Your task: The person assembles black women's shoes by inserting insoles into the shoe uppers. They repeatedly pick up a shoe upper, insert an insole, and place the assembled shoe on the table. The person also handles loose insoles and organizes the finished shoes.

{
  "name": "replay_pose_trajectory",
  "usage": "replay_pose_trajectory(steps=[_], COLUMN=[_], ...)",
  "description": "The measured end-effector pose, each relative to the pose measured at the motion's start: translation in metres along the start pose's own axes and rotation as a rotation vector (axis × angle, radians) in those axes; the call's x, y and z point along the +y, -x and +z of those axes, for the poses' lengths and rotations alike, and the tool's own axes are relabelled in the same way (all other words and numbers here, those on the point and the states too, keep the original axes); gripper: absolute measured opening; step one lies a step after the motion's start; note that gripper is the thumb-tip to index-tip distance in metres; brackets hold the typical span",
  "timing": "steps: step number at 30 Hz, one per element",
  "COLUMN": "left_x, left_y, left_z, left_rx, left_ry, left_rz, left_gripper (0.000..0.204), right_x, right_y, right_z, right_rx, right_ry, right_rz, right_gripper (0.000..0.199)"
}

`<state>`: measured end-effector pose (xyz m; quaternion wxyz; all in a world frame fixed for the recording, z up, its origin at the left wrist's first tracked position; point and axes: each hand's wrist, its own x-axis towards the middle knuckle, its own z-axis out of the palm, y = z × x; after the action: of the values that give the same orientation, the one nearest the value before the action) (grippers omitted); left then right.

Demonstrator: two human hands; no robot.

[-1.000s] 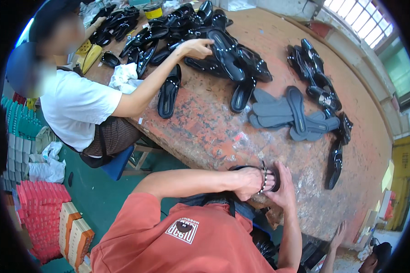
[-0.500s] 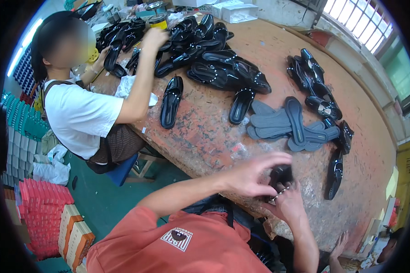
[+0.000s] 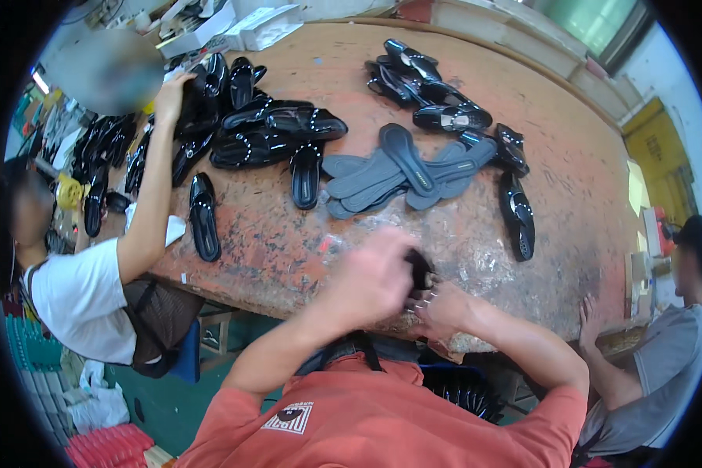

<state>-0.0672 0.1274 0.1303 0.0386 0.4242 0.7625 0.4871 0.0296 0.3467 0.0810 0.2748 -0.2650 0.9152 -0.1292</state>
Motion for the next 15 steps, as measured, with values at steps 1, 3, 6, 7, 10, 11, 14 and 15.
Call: replay_pose_trajectory(steps=[1,3,6,7,10,11,14,15], left_x=[-0.022,-0.108,-0.156,-0.172,-0.190,-0.169,-0.113,-0.115], left_y=[0.011,0.066,0.128,0.138,0.137,0.122,0.038,0.007], left_z=[-0.027,-0.079,-0.123,-0.130,-0.112,-0.096,-0.049,-0.033], left_rx=[0.082,0.425,1.158,1.264,1.307,1.123,0.520,0.375], left_ry=[-0.060,0.069,0.664,0.613,-0.245,-0.498,-0.590,-0.490], left_rz=[-0.215,-0.381,-0.643,-0.612,-0.530,-0.434,-0.010,0.090], left_gripper=[0.030,0.021,0.029,0.026,0.047,0.063,0.065,0.068], right_x=[-0.001,0.009,0.083,0.098,0.118,0.107,0.081,0.086], right_y=[-0.009,-0.023,-0.075,-0.102,-0.155,-0.161,-0.159,-0.157], right_z=[-0.009,-0.055,-0.061,-0.070,-0.086,-0.088,-0.079,-0.071], right_rx=[0.066,0.660,1.167,1.254,0.896,0.906,0.980,0.982], right_ry=[0.092,-0.276,-0.140,-0.026,-0.093,-0.152,-0.250,-0.310], right_rz=[-0.060,-0.372,0.254,0.432,0.774,0.781,0.808,0.833], right_gripper=[0.047,0.047,0.058,0.064,0.092,0.093,0.095,0.095])
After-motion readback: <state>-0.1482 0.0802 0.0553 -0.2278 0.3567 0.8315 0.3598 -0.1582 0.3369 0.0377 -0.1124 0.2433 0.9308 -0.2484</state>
